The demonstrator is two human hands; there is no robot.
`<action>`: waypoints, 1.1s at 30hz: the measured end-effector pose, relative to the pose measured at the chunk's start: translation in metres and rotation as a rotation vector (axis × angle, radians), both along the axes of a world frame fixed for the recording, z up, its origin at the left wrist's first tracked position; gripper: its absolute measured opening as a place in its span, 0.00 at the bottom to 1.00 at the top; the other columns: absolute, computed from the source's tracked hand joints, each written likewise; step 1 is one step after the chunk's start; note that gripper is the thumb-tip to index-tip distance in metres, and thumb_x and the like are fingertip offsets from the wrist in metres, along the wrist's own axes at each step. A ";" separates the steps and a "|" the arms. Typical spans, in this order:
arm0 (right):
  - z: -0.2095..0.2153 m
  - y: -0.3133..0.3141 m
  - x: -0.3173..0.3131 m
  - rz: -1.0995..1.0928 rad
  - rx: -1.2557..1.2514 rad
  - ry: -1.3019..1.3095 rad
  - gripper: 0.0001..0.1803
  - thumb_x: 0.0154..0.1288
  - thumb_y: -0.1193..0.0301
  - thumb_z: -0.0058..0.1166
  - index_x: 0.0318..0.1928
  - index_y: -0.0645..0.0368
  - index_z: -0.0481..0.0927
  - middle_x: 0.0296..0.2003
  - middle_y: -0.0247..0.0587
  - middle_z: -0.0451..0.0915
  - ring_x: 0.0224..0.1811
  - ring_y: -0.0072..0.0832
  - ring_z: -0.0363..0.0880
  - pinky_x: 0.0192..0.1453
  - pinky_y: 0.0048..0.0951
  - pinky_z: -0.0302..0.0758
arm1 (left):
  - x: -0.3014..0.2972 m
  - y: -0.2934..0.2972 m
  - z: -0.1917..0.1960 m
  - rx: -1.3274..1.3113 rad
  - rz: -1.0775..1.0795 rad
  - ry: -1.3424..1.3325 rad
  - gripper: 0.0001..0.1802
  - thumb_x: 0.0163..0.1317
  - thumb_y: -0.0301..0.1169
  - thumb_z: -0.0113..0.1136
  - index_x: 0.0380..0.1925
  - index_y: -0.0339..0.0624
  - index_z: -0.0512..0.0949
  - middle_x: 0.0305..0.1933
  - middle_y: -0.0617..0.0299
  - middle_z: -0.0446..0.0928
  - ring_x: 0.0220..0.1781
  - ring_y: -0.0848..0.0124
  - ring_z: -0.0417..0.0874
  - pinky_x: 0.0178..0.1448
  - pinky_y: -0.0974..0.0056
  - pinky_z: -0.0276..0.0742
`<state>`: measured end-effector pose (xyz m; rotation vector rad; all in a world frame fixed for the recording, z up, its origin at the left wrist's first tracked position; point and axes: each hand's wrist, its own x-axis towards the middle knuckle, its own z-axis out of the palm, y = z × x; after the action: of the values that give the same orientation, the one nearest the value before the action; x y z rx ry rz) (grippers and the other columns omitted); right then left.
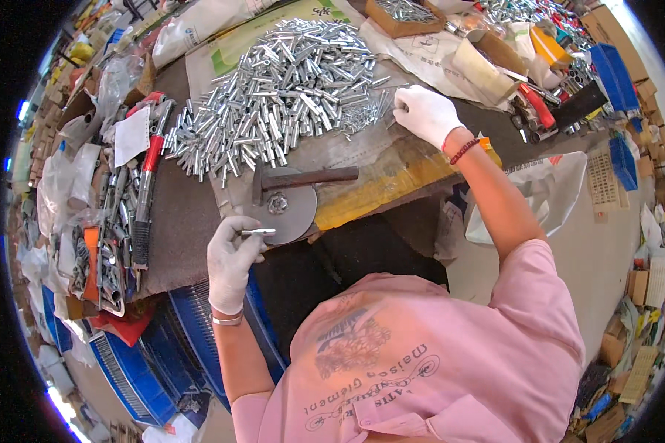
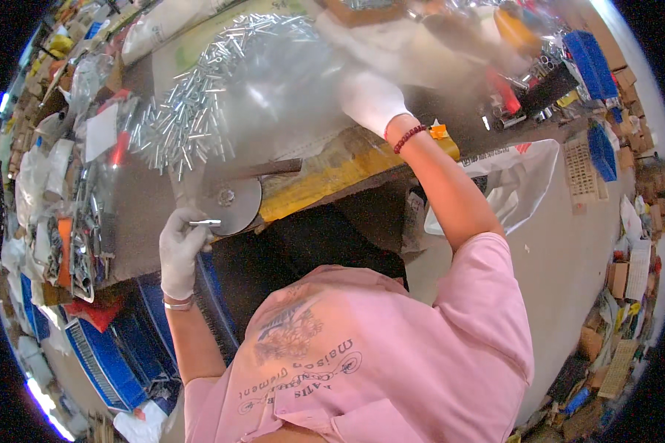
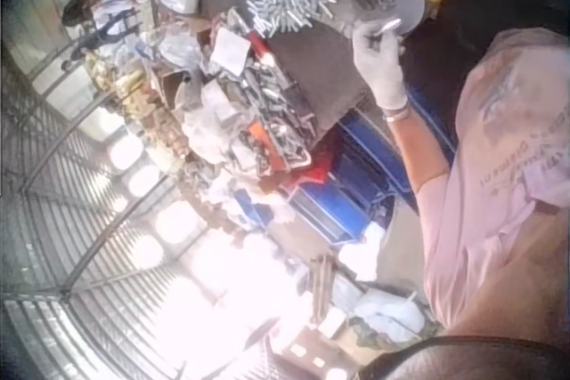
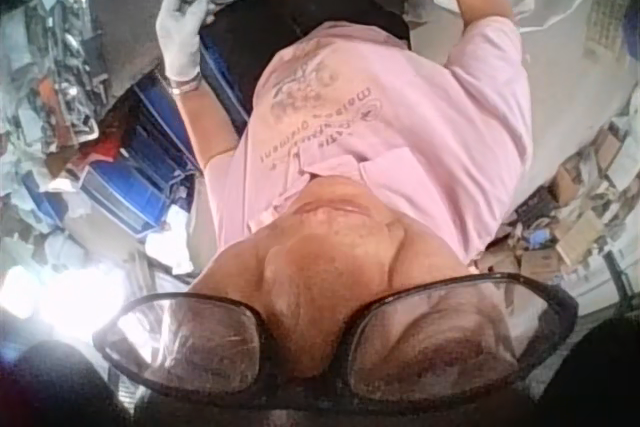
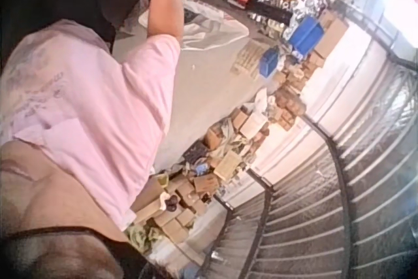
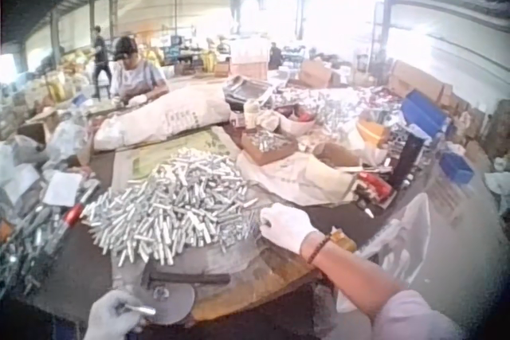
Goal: Assembling small metal pins into a circular base plate on a workbench.
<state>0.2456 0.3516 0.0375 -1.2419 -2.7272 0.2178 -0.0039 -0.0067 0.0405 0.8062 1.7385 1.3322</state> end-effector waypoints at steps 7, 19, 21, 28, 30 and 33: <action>-0.007 0.006 0.020 -0.052 -0.077 -0.021 0.10 0.65 0.65 0.61 0.44 0.55 0.84 0.43 0.49 0.88 0.51 0.49 0.87 0.55 0.47 0.82 | 0.006 0.004 -0.018 0.010 -0.019 0.225 0.06 0.72 0.19 0.64 0.46 0.37 0.83 0.42 0.66 0.84 0.41 0.78 0.84 0.45 0.70 0.81; -0.031 -0.011 -0.003 0.142 0.031 0.364 0.22 0.66 0.76 0.62 0.61 0.56 0.82 0.42 0.41 0.88 0.41 0.32 0.88 0.51 0.34 0.83 | 0.010 0.005 -0.010 0.053 -0.029 0.886 0.08 0.61 0.25 0.74 0.40 0.41 0.88 0.41 0.53 0.83 0.43 0.54 0.86 0.49 0.55 0.81; -0.017 -0.033 -0.003 0.278 -0.058 0.660 0.14 0.67 0.77 0.64 0.53 0.57 0.88 0.40 0.37 0.87 0.39 0.26 0.85 0.49 0.29 0.83 | 0.011 0.012 -0.012 0.100 -0.044 0.883 0.07 0.60 0.26 0.75 0.38 0.42 0.88 0.39 0.53 0.83 0.44 0.52 0.85 0.50 0.54 0.81; 0.003 -0.156 -0.048 0.683 -0.093 0.423 0.03 0.64 0.73 0.65 0.37 0.51 0.88 0.35 0.37 0.82 0.39 0.40 0.86 0.43 0.38 0.83 | 0.015 0.010 -0.015 0.128 -0.005 0.742 0.05 0.57 0.25 0.74 0.35 0.43 0.89 0.36 0.56 0.82 0.43 0.56 0.86 0.50 0.55 0.81; -0.009 -0.168 -0.059 0.690 -0.096 0.381 0.01 0.65 0.71 0.64 0.35 0.49 0.87 0.34 0.37 0.81 0.39 0.40 0.86 0.43 0.39 0.84 | 0.015 0.007 -0.017 0.145 0.002 0.776 0.05 0.57 0.25 0.75 0.35 0.43 0.90 0.36 0.56 0.82 0.43 0.56 0.86 0.49 0.55 0.81; -0.016 -0.174 -0.070 0.677 -0.098 0.297 0.02 0.66 0.70 0.63 0.36 0.50 0.87 0.35 0.36 0.81 0.39 0.41 0.86 0.43 0.39 0.84 | 0.013 0.004 -0.022 0.184 0.001 0.816 0.06 0.57 0.25 0.75 0.35 0.43 0.90 0.36 0.56 0.82 0.42 0.56 0.86 0.48 0.55 0.81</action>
<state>0.1756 0.1779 0.0213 -0.2215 -2.7735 0.5551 0.0091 -0.0031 0.0187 1.6151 2.2256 1.2572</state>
